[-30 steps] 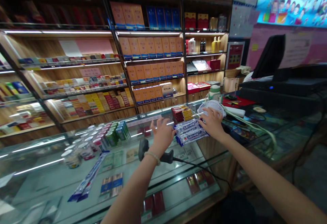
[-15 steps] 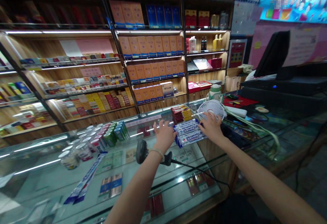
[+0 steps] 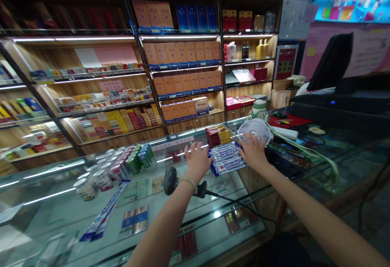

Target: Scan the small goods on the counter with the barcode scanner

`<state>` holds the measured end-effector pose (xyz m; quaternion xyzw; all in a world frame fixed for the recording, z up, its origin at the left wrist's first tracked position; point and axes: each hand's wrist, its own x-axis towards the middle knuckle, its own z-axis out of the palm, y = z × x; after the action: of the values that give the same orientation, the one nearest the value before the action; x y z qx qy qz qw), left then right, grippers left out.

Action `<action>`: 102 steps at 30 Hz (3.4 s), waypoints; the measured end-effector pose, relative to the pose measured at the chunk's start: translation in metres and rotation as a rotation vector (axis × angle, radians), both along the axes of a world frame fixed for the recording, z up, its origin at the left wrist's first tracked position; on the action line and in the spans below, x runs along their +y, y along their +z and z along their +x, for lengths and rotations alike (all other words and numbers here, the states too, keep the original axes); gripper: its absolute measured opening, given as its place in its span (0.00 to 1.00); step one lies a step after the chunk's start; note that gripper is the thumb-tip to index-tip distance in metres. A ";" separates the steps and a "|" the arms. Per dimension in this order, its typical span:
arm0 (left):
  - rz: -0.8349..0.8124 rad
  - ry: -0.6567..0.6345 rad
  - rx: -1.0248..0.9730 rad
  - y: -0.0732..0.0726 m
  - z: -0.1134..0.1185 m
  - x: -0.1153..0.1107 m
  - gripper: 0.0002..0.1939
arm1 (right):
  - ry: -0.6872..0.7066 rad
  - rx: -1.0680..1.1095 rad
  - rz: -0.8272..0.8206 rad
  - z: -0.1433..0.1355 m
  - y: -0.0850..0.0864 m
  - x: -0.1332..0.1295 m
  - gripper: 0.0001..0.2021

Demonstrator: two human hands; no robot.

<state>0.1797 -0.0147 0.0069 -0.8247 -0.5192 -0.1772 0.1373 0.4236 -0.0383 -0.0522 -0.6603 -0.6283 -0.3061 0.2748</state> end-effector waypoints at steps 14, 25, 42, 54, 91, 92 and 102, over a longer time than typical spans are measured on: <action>0.034 -0.018 -0.015 0.000 -0.008 -0.003 0.28 | 0.054 -0.083 0.035 -0.004 -0.003 0.001 0.23; 0.144 0.019 -0.046 0.015 -0.052 -0.016 0.27 | 0.097 -0.111 0.040 -0.043 0.020 0.000 0.23; 0.192 0.219 -0.033 0.031 -0.162 -0.053 0.25 | 0.365 -0.109 0.067 -0.172 0.051 0.004 0.24; 0.144 0.438 -0.022 0.047 -0.243 -0.084 0.23 | 0.584 -0.119 0.054 -0.270 0.068 0.004 0.23; -0.134 0.624 0.027 -0.008 -0.327 -0.133 0.17 | 0.946 -0.408 0.053 -0.425 -0.009 0.053 0.10; -0.138 0.629 0.018 -0.007 -0.326 -0.133 0.16 | 0.939 -0.406 0.072 -0.425 -0.009 0.053 0.09; -0.154 0.647 -0.049 0.001 -0.328 -0.127 0.10 | 0.882 -0.400 0.097 -0.411 0.007 0.050 0.06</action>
<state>-0.1484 -0.1415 0.0079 -0.6206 -0.7691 -0.1045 0.1113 0.0130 0.0116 -0.0447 -0.2458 -0.8737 -0.3105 0.2827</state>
